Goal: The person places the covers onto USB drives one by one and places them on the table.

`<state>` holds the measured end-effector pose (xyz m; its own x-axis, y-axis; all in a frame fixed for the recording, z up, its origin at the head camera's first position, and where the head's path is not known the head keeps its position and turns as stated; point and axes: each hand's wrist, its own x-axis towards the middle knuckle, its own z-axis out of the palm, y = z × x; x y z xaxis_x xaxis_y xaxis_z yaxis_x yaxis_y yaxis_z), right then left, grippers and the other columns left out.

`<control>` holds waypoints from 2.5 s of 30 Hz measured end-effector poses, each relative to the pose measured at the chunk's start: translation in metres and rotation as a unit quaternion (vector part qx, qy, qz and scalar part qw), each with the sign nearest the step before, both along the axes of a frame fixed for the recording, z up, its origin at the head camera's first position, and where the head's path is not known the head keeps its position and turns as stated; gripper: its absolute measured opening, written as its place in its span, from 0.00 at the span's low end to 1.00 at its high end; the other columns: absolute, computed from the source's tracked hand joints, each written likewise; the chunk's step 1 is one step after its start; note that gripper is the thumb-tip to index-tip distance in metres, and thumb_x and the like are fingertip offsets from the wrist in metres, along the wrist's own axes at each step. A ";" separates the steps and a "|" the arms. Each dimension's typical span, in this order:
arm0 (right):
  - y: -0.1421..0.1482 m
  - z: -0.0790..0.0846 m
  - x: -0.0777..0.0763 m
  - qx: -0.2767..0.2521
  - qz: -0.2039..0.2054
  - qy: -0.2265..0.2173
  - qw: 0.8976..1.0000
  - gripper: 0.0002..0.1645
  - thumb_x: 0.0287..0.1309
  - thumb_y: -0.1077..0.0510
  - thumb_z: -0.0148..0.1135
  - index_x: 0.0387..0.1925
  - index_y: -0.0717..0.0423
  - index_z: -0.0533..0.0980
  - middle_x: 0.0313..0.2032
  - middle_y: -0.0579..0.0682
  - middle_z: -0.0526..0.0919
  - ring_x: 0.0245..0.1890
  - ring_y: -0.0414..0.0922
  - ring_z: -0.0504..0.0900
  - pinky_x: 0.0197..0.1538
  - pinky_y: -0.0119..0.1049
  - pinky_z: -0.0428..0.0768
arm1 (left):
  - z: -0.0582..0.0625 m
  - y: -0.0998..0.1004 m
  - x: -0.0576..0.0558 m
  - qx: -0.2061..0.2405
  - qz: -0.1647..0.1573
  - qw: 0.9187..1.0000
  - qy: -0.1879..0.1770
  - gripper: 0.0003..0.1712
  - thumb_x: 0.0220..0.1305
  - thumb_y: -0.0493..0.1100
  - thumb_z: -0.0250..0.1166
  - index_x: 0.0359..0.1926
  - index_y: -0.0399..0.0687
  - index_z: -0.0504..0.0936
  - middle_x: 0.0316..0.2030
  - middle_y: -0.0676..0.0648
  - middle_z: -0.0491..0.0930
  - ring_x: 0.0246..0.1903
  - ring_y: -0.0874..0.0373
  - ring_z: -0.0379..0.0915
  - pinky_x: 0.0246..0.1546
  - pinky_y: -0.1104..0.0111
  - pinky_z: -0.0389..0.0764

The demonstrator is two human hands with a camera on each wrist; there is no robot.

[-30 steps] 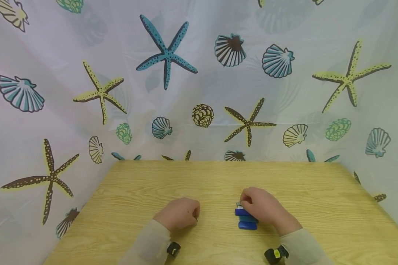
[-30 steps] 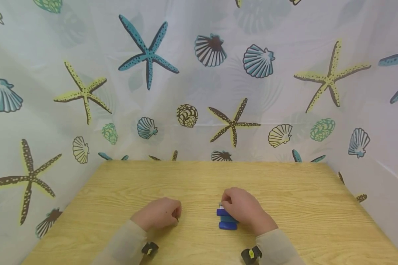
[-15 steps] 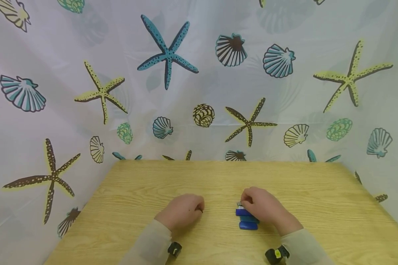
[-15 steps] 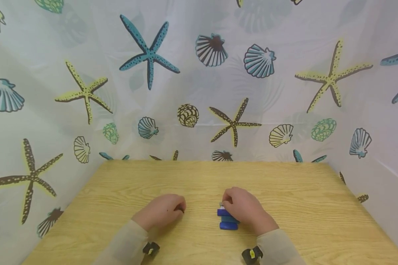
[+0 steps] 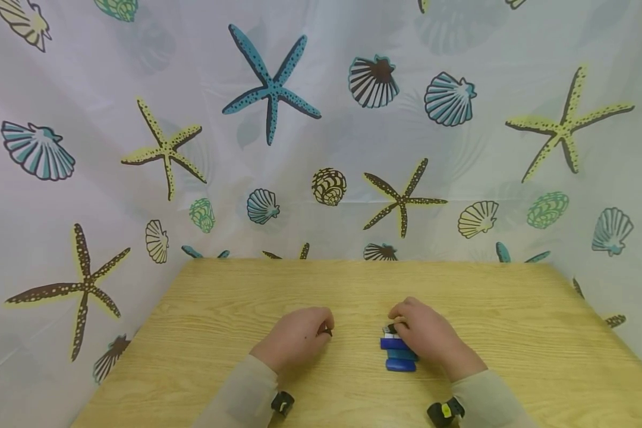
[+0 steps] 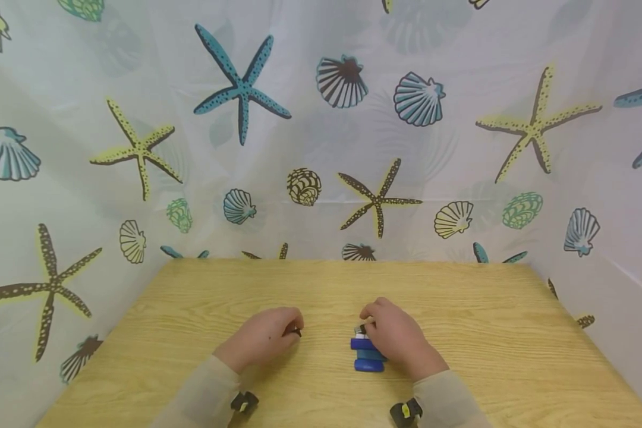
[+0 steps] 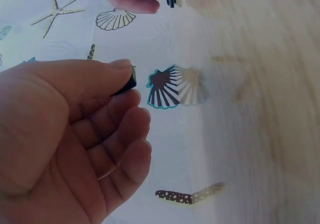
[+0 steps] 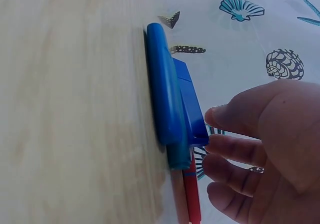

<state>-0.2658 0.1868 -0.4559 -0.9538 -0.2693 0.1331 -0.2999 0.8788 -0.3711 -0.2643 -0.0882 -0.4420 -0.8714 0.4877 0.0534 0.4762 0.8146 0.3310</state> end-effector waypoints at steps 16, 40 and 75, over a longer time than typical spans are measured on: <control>0.001 -0.006 -0.002 0.038 0.013 0.003 0.999 0.12 0.62 0.61 0.55 0.43 0.46 0.81 0.40 0.41 0.76 0.41 0.40 0.76 0.49 0.43 0.75 | 0.003 0.003 0.001 -0.006 -0.026 0.999 0.024 0.04 0.62 0.45 0.62 0.39 0.58 0.79 0.30 0.64 0.72 0.28 0.69 0.67 0.33 0.70 0.73; 0.002 -0.005 -0.003 0.069 -0.022 -0.016 0.997 0.07 0.57 0.62 0.59 0.35 0.46 0.78 0.29 0.41 0.72 0.27 0.41 0.69 0.35 0.39 0.74 | 0.000 0.004 0.001 -0.009 -0.039 0.999 0.029 0.05 0.62 0.46 0.62 0.40 0.57 0.79 0.29 0.64 0.71 0.28 0.69 0.67 0.32 0.70 0.72; -0.023 0.019 0.010 -0.075 0.041 0.010 0.996 0.09 0.56 0.58 0.65 0.34 0.39 0.74 0.29 0.33 0.73 0.26 0.35 0.72 0.33 0.34 0.73 | 0.002 0.009 0.003 0.025 -0.034 0.998 0.052 0.02 0.63 0.47 0.62 0.35 0.61 0.76 0.30 0.65 0.71 0.28 0.71 0.67 0.30 0.72 0.72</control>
<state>-0.2557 0.1639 -0.4369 -0.9260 -0.3226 0.1962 -0.3775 0.7860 -0.4895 -0.2614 -0.0797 -0.4398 -0.8248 0.5397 0.1683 0.5638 0.7631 0.3159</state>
